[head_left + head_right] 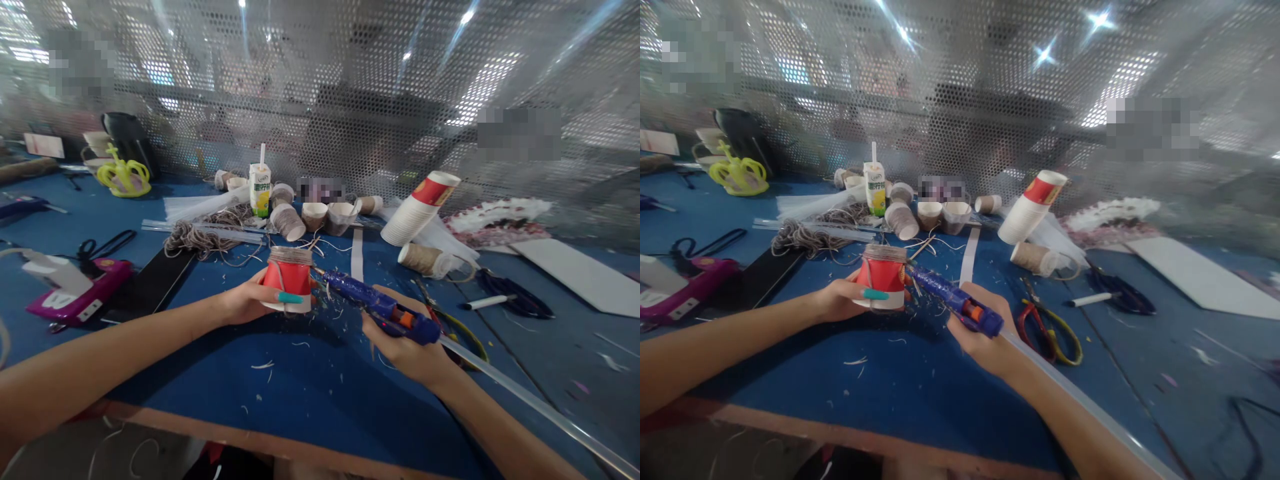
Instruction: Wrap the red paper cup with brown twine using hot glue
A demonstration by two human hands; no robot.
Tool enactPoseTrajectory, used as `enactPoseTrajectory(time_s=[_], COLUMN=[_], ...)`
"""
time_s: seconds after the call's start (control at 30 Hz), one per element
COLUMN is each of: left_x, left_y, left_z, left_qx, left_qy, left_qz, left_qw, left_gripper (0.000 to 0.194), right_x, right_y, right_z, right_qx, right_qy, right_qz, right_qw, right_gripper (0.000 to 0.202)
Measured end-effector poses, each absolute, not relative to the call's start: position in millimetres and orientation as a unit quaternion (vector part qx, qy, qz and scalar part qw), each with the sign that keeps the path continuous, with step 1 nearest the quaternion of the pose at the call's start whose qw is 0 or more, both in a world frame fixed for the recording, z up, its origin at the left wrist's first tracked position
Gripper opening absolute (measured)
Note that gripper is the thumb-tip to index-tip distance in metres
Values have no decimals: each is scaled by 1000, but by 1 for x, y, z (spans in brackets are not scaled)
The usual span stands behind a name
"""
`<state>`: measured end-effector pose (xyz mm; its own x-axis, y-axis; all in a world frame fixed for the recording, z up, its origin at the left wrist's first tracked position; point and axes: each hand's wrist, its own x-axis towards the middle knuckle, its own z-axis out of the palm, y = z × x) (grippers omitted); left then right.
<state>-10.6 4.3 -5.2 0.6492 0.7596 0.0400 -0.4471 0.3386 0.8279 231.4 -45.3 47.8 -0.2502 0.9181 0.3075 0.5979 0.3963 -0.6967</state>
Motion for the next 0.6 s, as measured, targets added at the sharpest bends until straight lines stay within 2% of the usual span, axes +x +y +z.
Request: enactPoseTrajectory(time_s=[0.17, 0.27, 0.33, 0.47, 0.53, 0.6], left_x=[-11, -12, -12, -11, -9, -7], left_y=[4, 5, 5, 5, 4, 3], left_z=[-4, -7, -9, -9, -7, -5], left_qx=[423, 419, 414, 400, 402, 411], left_qy=[160, 197, 220, 232, 250, 278], left_qz=[373, 388, 404, 429, 432, 435], left_qw=[810, 797, 786, 776, 768, 751], left_gripper=[57, 60, 66, 78, 80, 82], right_x=[234, 243, 253, 274, 284, 292], right_y=[-38, -23, -11, 9, 16, 20], right_z=[43, 40, 39, 35, 32, 29], right_qx=[-493, -516, -537, -595, -615, -615], right_qy=[-770, -780, -791, -781, -770, -777], right_qz=[185, 115, 13, -146, -157, -127], right_qw=[360, 335, 293, 120, 61, 46], right_gripper=[24, 24, 25, 32, 42, 52])
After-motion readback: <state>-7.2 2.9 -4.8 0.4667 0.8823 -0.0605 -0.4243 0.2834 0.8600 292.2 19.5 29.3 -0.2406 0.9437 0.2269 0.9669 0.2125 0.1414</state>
